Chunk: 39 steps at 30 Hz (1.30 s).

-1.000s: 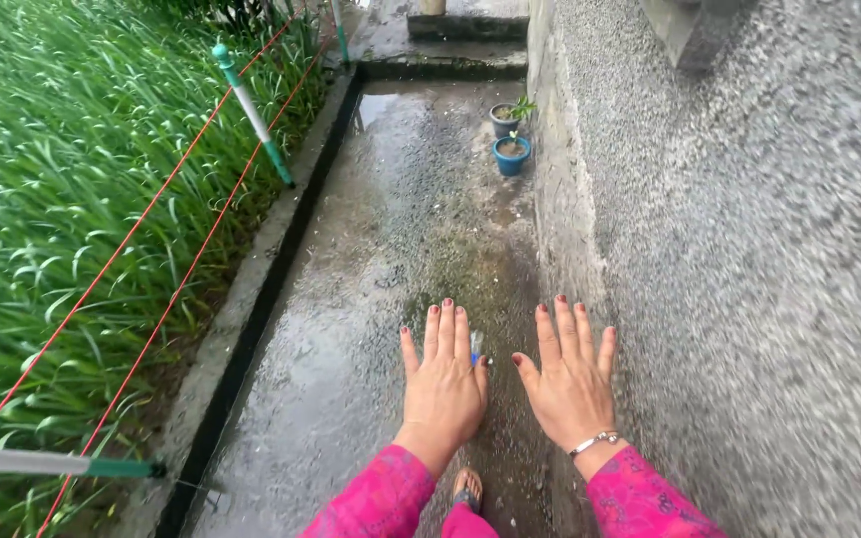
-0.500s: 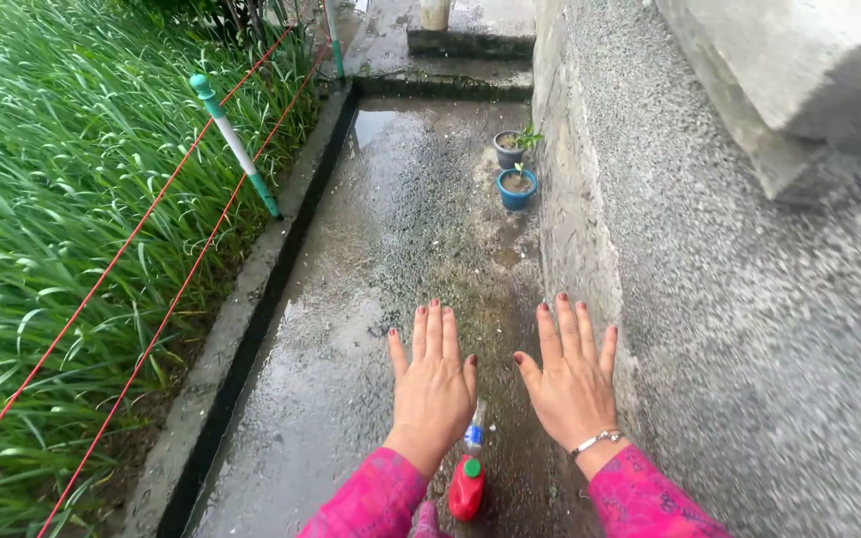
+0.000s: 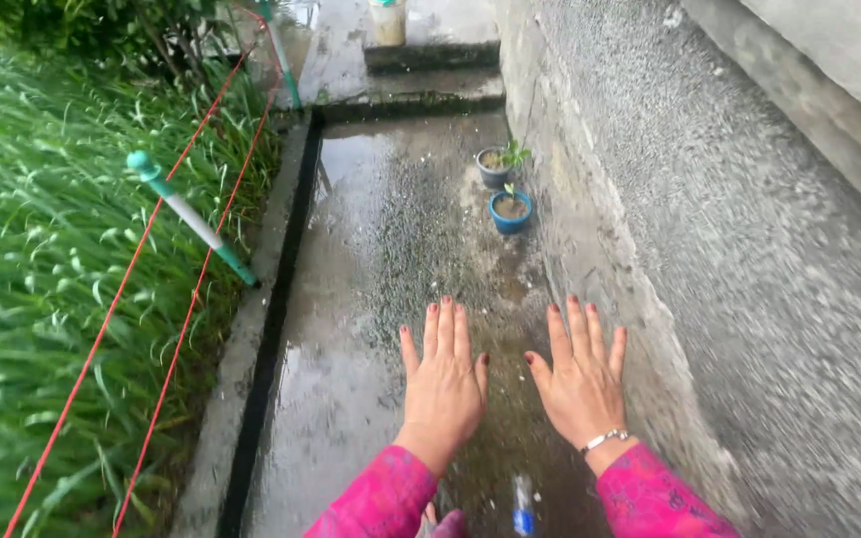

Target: Rearranging potted plants by picking them up and moving them to new positions along a ledge.

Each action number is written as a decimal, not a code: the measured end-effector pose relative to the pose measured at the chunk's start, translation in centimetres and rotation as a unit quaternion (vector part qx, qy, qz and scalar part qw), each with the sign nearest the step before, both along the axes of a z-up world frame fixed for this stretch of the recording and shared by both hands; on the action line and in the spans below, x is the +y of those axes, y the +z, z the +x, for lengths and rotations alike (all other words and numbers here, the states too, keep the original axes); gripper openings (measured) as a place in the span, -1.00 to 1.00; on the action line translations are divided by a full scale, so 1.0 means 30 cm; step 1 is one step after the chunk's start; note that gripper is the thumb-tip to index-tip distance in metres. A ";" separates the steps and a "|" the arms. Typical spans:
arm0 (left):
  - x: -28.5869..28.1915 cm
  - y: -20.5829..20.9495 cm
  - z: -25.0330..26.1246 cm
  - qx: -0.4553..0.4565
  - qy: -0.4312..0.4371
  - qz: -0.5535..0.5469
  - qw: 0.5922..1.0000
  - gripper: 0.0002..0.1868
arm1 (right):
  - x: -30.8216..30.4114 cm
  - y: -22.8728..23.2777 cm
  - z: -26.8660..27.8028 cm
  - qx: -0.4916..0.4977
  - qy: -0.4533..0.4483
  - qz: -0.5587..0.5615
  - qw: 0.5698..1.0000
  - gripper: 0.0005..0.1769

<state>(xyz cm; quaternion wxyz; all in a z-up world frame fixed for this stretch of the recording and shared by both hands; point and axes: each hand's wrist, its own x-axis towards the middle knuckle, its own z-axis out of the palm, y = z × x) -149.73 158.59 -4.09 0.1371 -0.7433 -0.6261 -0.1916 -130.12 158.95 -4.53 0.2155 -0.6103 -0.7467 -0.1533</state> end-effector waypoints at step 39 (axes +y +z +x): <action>1.901 -0.136 -0.269 0.002 -0.120 0.006 0.993 -0.16 | 1.736 -0.112 -0.216 -0.011 -0.136 -0.015 0.991 -0.16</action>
